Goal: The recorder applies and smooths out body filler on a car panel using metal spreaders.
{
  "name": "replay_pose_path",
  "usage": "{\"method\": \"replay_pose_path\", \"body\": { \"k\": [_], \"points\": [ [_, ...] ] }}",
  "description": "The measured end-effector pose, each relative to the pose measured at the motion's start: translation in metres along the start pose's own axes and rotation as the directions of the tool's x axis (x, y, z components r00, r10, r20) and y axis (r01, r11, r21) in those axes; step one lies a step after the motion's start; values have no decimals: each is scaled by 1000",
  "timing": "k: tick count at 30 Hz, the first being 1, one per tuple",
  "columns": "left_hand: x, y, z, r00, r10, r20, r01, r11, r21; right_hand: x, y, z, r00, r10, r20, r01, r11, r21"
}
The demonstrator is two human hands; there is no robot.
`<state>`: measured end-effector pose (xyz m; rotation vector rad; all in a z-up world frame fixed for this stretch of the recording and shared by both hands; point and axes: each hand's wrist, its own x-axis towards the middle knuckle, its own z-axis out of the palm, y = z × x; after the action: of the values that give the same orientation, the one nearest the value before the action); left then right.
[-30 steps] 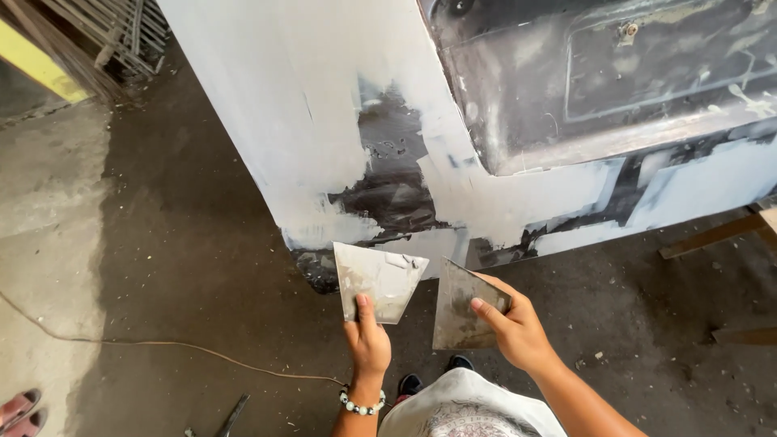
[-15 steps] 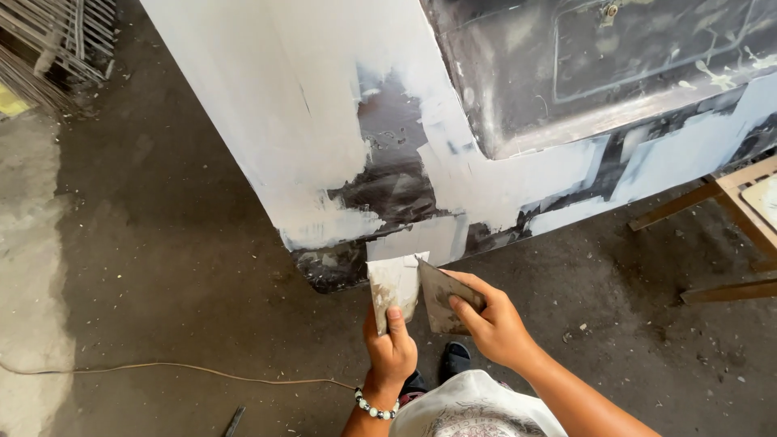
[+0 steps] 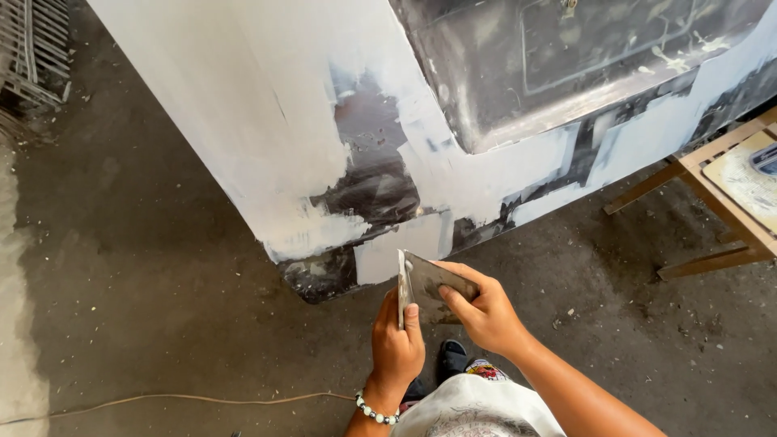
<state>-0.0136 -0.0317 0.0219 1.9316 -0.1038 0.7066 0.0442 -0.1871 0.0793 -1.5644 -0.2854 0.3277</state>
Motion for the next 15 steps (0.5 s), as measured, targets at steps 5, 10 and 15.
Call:
{"method": "replay_pose_path", "body": {
  "k": [5,10,15],
  "points": [
    [-13,-52,23,915,-404,1,393,887,-242,13,-19,-18,997,-78,-9,78,997,1],
    [27,-45,28,811,-585,21,432,574,-695,34,-38,-51,998,-54,-25,51,994,-96],
    [38,-60,34,885,-433,-171,253,755,-605,71,-34,-88,987,-141,-71,128,979,-161]
  ]
}}
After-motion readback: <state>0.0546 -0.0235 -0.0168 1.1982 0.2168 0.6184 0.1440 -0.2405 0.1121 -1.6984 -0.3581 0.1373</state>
